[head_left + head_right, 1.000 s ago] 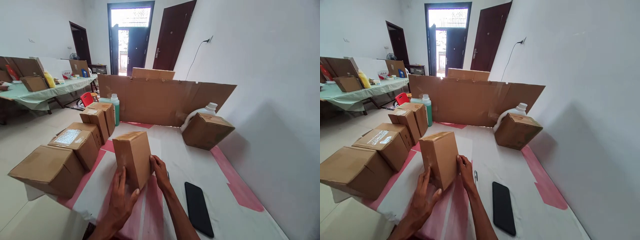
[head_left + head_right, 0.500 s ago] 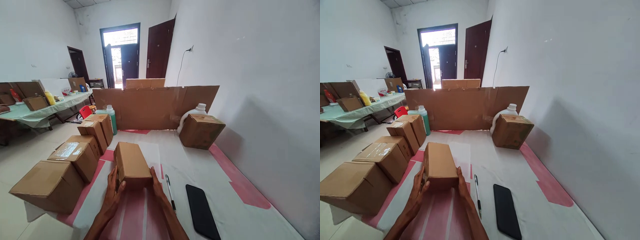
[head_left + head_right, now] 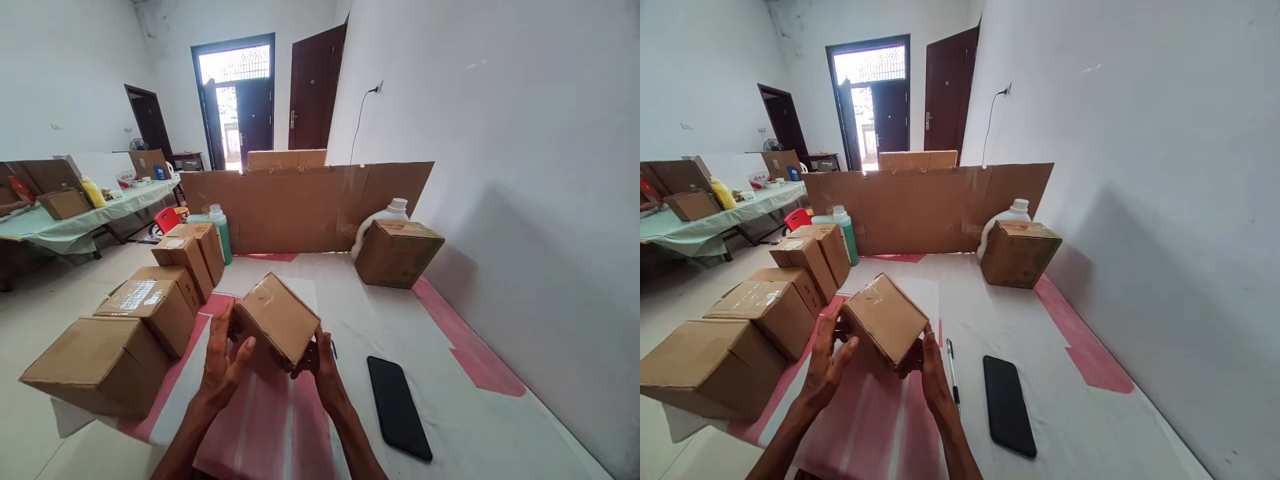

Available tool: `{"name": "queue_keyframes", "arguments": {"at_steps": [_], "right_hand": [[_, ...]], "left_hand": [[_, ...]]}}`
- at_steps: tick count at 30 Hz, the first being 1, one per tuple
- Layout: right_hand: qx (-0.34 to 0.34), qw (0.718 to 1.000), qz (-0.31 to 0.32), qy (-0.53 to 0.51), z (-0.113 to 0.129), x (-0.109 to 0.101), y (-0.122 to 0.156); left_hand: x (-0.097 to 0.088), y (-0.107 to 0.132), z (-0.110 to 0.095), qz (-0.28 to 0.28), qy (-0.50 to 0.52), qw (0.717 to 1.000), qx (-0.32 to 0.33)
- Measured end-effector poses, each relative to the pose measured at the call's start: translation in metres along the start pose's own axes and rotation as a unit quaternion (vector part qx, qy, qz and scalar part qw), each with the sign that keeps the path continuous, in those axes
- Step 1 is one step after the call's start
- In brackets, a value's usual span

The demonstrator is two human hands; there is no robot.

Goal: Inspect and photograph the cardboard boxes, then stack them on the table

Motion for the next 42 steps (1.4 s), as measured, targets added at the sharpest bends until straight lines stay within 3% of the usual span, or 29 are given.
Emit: {"name": "queue_keyframes", "arguments": {"at_steps": [7, 10, 14, 20, 26, 31, 35, 39, 42], "right_hand": [[-0.004, 1.000, 0.023, 0.013, 0.002, -0.020, -0.017], [-0.009, 0.993, 0.052, 0.101, -0.007, -0.025, -0.023], [0.002, 0.971, 0.017, 0.240, -0.021, -0.021, -0.027], [0.050, 0.991, 0.085, 0.091, -0.034, 0.006, -0.023], [0.112, 0.982, 0.119, 0.092, -0.044, 0.009, 0.023], [0.127, 0.978, 0.127, 0.108, -0.035, -0.002, 0.076], [0.143, 0.971, 0.136, 0.133, -0.030, -0.010, 0.109], [0.139, 0.971, 0.116, 0.158, -0.026, -0.004, 0.135], [0.120, 0.967, 0.136, 0.181, -0.019, -0.001, 0.141]], "left_hand": [[-0.004, -0.023, 0.017, 0.023, -0.005, 0.999, -0.022], [-0.006, -0.032, 0.031, -0.011, -0.016, 1.000, -0.010], [-0.004, -0.036, 0.045, -0.038, -0.019, 0.999, -0.011], [-0.007, -0.031, 0.050, -0.064, -0.024, 0.997, -0.020], [-0.007, -0.024, 0.026, -0.056, -0.063, 0.996, -0.015], [0.013, -0.014, -0.010, 0.069, -0.119, 0.990, 0.025], [0.022, 0.000, -0.035, 0.136, -0.116, 0.983, 0.027], [0.019, 0.015, -0.047, 0.131, -0.152, 0.980, 0.007], [0.013, 0.024, -0.049, 0.111, -0.171, 0.979, -0.003]]}}
Point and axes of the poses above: each hand's wrist, its own y-axis away from the middle knuckle, its own x-axis out of the palm, z = x × y, the point moved 5 cm from there along -y, towards the middle knuckle, and after that the axes turned 10 degrees about y, right-handed, at the moved point
